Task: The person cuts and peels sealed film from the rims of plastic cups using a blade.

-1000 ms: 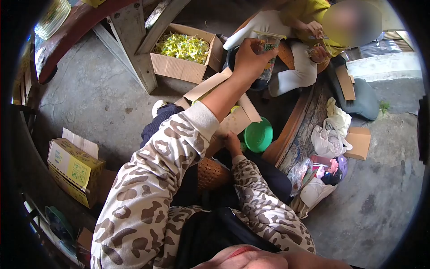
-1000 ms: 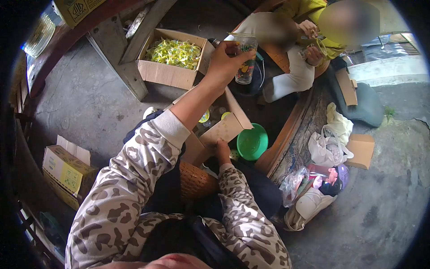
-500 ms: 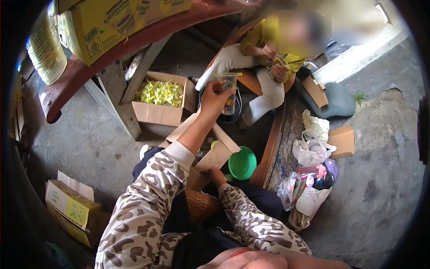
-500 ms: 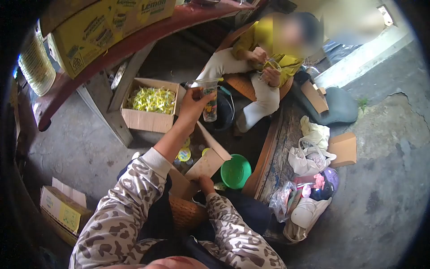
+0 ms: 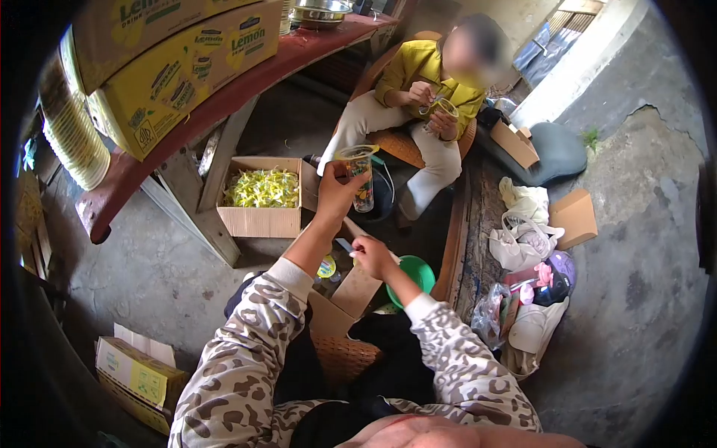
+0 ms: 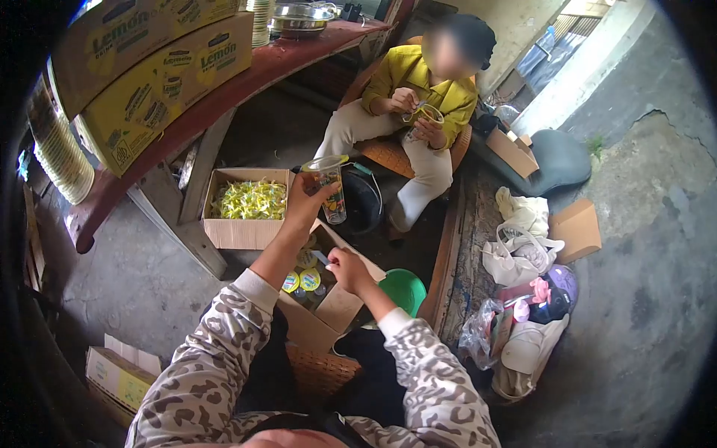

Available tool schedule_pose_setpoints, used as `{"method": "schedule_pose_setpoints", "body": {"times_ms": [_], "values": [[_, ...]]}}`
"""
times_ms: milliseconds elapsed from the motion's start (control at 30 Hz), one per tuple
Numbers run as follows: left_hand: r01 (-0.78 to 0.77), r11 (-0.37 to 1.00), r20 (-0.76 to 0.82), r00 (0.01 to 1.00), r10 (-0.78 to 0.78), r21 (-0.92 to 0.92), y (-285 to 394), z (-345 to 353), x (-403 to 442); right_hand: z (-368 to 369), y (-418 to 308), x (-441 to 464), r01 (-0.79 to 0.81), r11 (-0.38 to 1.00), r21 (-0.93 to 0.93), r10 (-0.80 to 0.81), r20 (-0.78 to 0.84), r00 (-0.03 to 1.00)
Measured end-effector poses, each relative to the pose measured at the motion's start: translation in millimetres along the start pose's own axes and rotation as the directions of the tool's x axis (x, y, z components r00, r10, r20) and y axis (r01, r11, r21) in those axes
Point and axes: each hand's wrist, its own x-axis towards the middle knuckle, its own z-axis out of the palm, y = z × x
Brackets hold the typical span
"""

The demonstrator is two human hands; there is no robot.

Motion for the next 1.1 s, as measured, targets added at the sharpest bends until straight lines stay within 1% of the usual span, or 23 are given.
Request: {"method": "schedule_pose_setpoints", "body": {"times_ms": [33, 100, 133, 200, 233, 267, 300, 333, 400, 433, 467, 533, 567, 600, 667, 733, 800, 867, 933, 1000, 1067, 1100], "values": [[-0.004, 1.0, 0.003, 1.0, 0.004, 0.011, -3, 0, 0, -12, -9, -9, 0.004, 1.0, 0.009, -0.004, -0.007, 1.0], [-0.02, 1.0, 0.066, 0.998, 0.018, 0.022, -10, -1, 3, -31, -22, -26, -0.18, 0.976, 0.126, 0.191, -0.087, 0.978], [-0.019, 0.999, 0.072, 0.997, 0.016, 0.035, -12, 0, 3, -41, -28, -33, -0.181, 0.974, 0.139, 0.194, -0.091, 0.977], [-0.007, 1.0, 0.069, 0.998, 0.006, 0.023, -16, 2, 0, -56, -35, -49, -0.18, 0.98, 0.091, 0.198, -0.27, 0.942], [-0.001, 0.999, 0.079, 0.997, -0.002, 0.045, -18, 2, -4, -60, -31, -56, -0.144, 0.978, 0.152, 0.187, -0.321, 0.928], [0.007, 1.0, 0.166, 0.986, -0.009, 0.013, -18, 2, -7, -65, -27, -61, -0.104, 0.972, 0.211, 0.178, -0.374, 0.91], [0.017, 1.0, 0.251, 0.968, -0.012, -0.018, -17, 2, -9, -71, -23, -66, -0.093, 0.972, 0.215, 0.175, -0.406, 0.897], [0.016, 1.0, 0.263, 0.965, -0.017, 0.004, -17, 3, -13, -82, -36, -71, -0.132, 0.969, 0.211, 0.212, -0.425, 0.88], [-0.052, 0.992, 0.345, 0.938, 0.008, 0.118, -16, 7, -24, -92, -37, -77, -0.091, 0.962, 0.258, 0.21, -0.483, 0.85], [-0.058, 0.992, 0.395, 0.919, 0.009, 0.113, -16, 8, -28, -97, -43, -78, -0.076, 0.969, 0.234, 0.19, -0.515, 0.836], [-0.159, 0.971, 0.429, 0.901, 0.068, 0.18, -23, 8, -29, -101, -42, -79, -0.036, 0.982, 0.184, 0.131, -0.532, 0.837], [-0.168, 0.957, 0.478, 0.878, 0.036, 0.236, -23, 8, -40, -102, -43, -80, 0.002, 0.986, 0.17, 0.096, -0.567, 0.818], [-0.162, 0.952, 0.515, 0.857, 0.005, 0.26, -22, 7, -44, -102, -41, -82, -0.014, 0.989, 0.145, 0.094, -0.561, 0.822], [-0.194, 0.944, 0.548, 0.836, 0.018, 0.265, -26, 5, -47, -103, -42, -83, -0.003, 0.989, 0.146, 0.088, -0.576, 0.813], [-0.182, 0.956, 0.571, 0.821, 0.018, 0.232, -32, 2, -55, -103, -41, -85, -0.013, 0.985, 0.172, 0.112, -0.584, 0.804], [-0.173, 0.947, 0.579, 0.815, -0.016, 0.27, -27, 2, -65, -103, -40, -85, 0.007, 0.976, 0.217, 0.129, -0.608, 0.783], [-0.238, 0.924, 0.6, 0.8, 0.012, 0.298, -32, 1, -69, -104, -42, -85, 0.032, 0.977, 0.21, 0.101, -0.594, 0.798], [-0.265, 0.902, 0.621, 0.784, -0.004, 0.341, -32, 2, -78, -103, -42, -86, 0.046, 0.972, 0.229, 0.107, -0.612, 0.784], [-0.221, 0.923, 0.613, 0.79, -0.021, 0.316, -37, 3, -85, -98, -37, -85, 0.068, 0.976, 0.209, 0.078, -0.617, 0.783], [-0.201, 0.925, 0.619, 0.784, -0.046, 0.323, -41, 4, -93, -92, -32, -85, 0.052, 0.971, 0.233, 0.11, -0.63, 0.769], [-0.125, 0.957, 0.559, 0.828, -0.044, 0.261, -46, 6, -101, -88, -26, -84, 0.036, 0.964, 0.264, 0.138, -0.611, 0.779], [-0.127, 0.958, 0.556, 0.83, -0.04, 0.259, -46, 6, -104, -88, -27, -84, 0.03, 0.954, 0.3, 0.162, -0.594, 0.788]]}}
